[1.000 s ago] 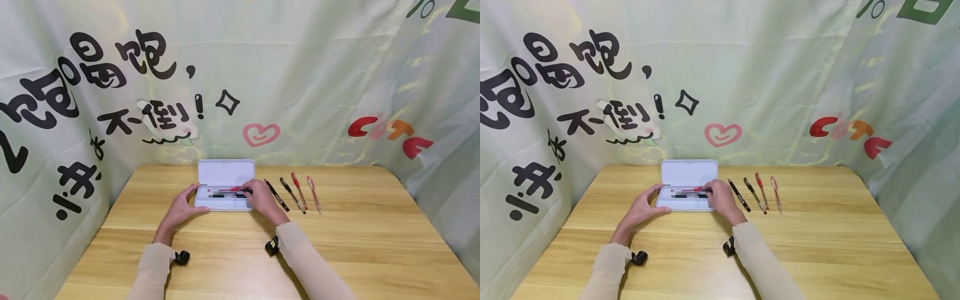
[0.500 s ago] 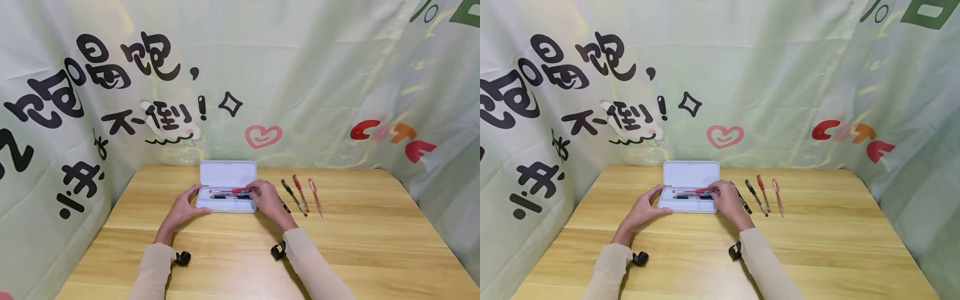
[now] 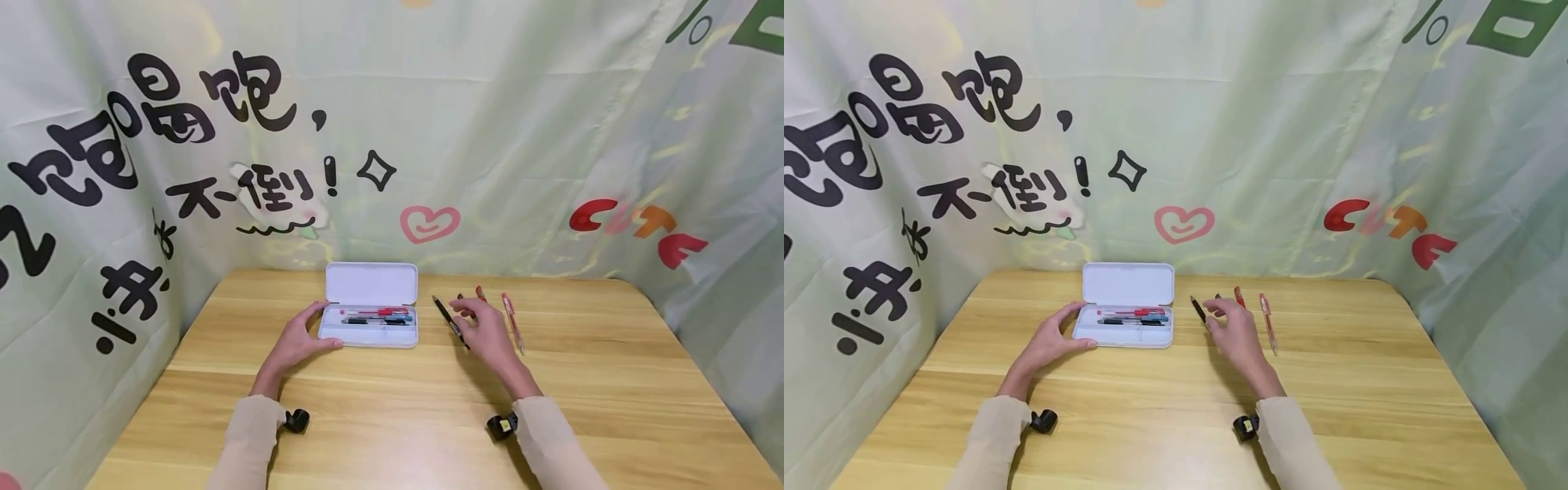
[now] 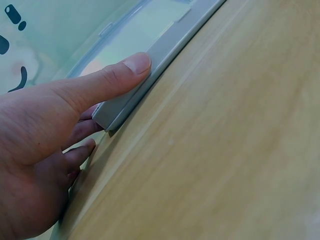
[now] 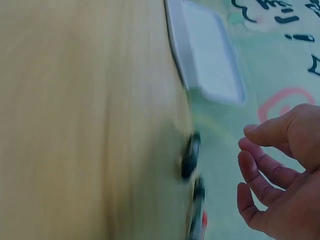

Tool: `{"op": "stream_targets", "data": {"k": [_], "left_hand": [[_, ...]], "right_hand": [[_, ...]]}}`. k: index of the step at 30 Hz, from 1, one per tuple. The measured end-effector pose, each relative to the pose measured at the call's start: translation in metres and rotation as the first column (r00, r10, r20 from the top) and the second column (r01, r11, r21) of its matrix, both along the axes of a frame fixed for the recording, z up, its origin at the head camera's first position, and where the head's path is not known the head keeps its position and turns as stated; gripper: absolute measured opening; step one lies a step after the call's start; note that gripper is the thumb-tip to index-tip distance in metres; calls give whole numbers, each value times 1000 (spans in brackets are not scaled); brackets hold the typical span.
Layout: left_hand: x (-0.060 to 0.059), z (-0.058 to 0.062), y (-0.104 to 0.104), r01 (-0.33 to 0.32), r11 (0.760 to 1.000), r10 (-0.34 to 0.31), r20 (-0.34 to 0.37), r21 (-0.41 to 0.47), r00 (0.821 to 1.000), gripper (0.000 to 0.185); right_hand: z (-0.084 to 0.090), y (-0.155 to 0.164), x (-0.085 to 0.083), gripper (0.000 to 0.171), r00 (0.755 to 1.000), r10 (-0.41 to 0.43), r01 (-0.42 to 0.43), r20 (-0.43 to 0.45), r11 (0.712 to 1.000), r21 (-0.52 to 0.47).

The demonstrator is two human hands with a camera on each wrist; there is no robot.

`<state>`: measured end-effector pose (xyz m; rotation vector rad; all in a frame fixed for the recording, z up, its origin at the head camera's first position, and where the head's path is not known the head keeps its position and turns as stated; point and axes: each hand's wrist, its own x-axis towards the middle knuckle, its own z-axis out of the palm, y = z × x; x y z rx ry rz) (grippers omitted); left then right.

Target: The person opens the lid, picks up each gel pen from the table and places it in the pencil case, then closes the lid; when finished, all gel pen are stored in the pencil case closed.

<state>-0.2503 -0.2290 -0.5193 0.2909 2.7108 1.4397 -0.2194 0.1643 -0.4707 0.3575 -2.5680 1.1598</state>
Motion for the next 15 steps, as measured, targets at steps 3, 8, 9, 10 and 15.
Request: {"op": "stream_targets", "data": {"k": [3, 8, 9, 10, 15], "left_hand": [[-2, 1, -1, 10, 1000, -10, -12, 4, 1000, 96], [-4, 1, -2, 24, 1000, -23, -26, 18, 999, 96], [-4, 2, -2, 25, 999, -24, -24, 23, 999, 96], [-4, 1, -2, 24, 999, -24, -24, 25, 999, 95], [-3, -1, 0, 28, 999, -27, -19, 35, 999, 96]], "right_hand": [[-2, 16, 4, 29, 1000, -28, 28, 9, 999, -16], [-3, 40, 9, 33, 994, -110, 111, 28, 992, -54], [-4, 44, 10, 34, 991, -130, 131, 27, 990, -47], [-4, 49, 10, 34, 989, -147, 149, 30, 988, -38], [-2, 71, 11, 39, 974, -219, 219, 54, 976, 8]]}}
